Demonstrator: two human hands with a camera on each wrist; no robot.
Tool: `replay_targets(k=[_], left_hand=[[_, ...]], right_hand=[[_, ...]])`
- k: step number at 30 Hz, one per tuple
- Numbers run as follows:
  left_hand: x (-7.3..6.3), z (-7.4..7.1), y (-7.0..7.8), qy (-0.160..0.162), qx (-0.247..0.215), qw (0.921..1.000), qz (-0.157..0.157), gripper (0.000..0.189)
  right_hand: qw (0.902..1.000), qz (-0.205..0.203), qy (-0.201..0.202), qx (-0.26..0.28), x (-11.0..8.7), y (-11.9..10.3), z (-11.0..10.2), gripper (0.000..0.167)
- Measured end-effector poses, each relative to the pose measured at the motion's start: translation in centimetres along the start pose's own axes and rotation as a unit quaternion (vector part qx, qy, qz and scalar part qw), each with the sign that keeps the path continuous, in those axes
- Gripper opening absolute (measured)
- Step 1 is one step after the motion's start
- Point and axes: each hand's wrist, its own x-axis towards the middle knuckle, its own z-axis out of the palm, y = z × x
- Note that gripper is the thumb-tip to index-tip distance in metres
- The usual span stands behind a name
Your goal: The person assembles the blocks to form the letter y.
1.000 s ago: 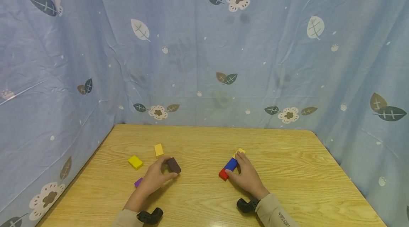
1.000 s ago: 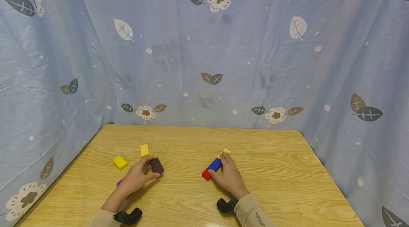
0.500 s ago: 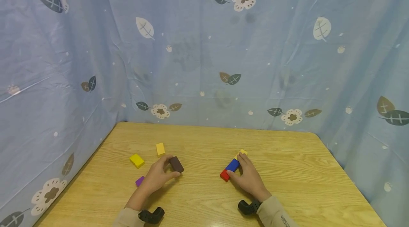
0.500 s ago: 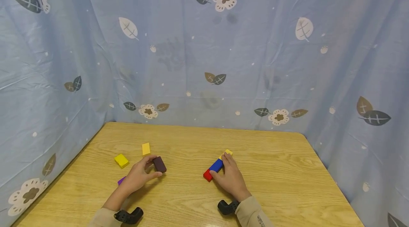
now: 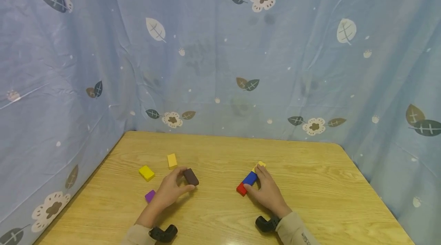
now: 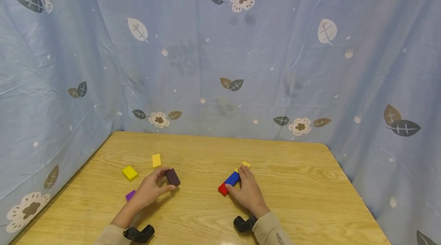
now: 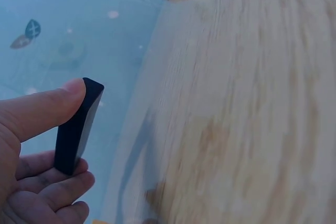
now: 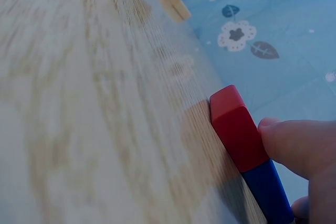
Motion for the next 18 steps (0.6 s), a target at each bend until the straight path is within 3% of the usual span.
replay_targets(k=[10,18], left_hand=[[-0.16,0.48,0.24,0.003,0.009,0.9999,-0.012,0.073],[0.05,0.59,0.46,0.006,-0.007,0.9999,0.002,0.077]], right_hand=[[1.0,-0.002,0.006,0.005,-0.3,-0.16,0.3,0.08],[0.9998,-0.006,0.014,0.009,0.0,0.03,0.2,0.081]])
